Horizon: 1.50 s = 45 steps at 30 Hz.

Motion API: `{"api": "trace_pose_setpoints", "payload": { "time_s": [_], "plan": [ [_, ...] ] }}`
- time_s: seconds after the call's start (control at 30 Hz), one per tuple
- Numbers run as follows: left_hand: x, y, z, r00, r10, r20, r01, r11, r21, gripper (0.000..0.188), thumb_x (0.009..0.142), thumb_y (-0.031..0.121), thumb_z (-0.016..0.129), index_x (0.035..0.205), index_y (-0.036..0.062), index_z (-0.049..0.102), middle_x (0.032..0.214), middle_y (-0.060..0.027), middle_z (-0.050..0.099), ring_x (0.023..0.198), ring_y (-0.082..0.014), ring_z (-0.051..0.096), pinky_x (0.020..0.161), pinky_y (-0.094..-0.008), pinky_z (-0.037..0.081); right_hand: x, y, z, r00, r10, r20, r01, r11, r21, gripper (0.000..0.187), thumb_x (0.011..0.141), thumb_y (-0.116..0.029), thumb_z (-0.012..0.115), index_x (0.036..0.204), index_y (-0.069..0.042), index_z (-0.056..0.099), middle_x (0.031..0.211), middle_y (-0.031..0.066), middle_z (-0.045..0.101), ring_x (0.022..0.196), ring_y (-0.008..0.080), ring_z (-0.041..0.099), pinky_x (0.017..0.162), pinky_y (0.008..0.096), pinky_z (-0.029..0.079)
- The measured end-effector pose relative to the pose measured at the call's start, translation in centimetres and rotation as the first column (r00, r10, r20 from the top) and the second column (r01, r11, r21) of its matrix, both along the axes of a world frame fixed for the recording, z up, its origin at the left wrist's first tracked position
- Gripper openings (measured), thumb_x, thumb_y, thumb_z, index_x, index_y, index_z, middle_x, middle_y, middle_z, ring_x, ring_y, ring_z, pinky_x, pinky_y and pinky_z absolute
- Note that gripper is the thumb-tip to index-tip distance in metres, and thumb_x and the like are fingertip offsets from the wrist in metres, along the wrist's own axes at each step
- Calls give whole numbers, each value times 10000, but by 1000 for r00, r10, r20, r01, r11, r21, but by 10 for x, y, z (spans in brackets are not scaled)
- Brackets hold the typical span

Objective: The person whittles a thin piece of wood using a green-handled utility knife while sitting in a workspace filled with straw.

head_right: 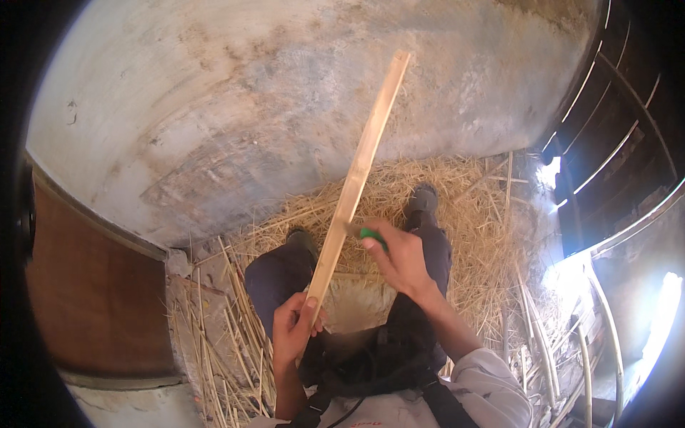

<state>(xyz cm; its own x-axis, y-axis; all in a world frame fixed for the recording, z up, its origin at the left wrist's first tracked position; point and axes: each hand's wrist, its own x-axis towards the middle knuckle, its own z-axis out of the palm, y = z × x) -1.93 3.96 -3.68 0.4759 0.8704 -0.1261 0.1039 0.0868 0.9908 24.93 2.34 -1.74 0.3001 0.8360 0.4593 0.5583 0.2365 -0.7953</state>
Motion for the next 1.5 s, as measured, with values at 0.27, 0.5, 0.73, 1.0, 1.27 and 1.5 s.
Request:
{"api": "trace_pose_setpoints", "payload": {
  "time_s": [0.27,0.5,0.73,1.0,1.27,1.5],
  "plan": [
    [19,3,5,996,38,-77,-33,997,66,153,1058,116,623,1013,-18,682,745,-33,677,554,-45,525,491,-222,397,12,-5,-27,931,-89,354,70,995,68,248,909,-288,785,1035,-85,721,871,81,740,698,304,709,619,393,547],
    [15,-10,8,994,28,-104,-24,999,41,186,1051,133,638,950,-17,685,723,-29,665,536,-46,518,475,-225,367,31,2,-26,917,-214,336,206,977,62,214,915,-290,778,999,-95,750,843,70,742,685,292,714,595,382,550],
    [8,-19,3,996,46,-76,-47,999,-15,237,1041,200,671,915,0,687,703,-10,647,521,-38,501,464,-222,352,52,12,-31,895,-289,339,270,957,103,209,965,-217,723,1068,-35,727,852,149,727,720,336,715,630,399,552],
    [-7,-46,6,986,-39,-162,15,989,-148,255,1050,270,660,959,31,664,709,20,611,542,-27,497,476,-214,346,101,28,-59,929,-331,-165,332,943,-19,322,1080,-308,549,1057,-11,672,695,78,558,652,176,539,628,352,454],
    [12,-28,-1,999,-27,-31,19,974,-227,143,1057,166,614,1024,33,654,687,76,520,541,-9,441,475,-216,332,39,15,-57,984,60,167,-83,988,129,285,994,-328,690,1016,-46,654,760,132,632,667,330,648,617,418,501],
    [17,-25,-13,987,23,-156,-36,996,-78,183,1059,216,649,1016,38,652,698,99,482,606,9,417,512,-211,314,36,16,-67,972,9,236,-53,983,178,281,951,-308,746,978,-34,690,739,112,654,602,304,641,559,399,492]
  ]
}}
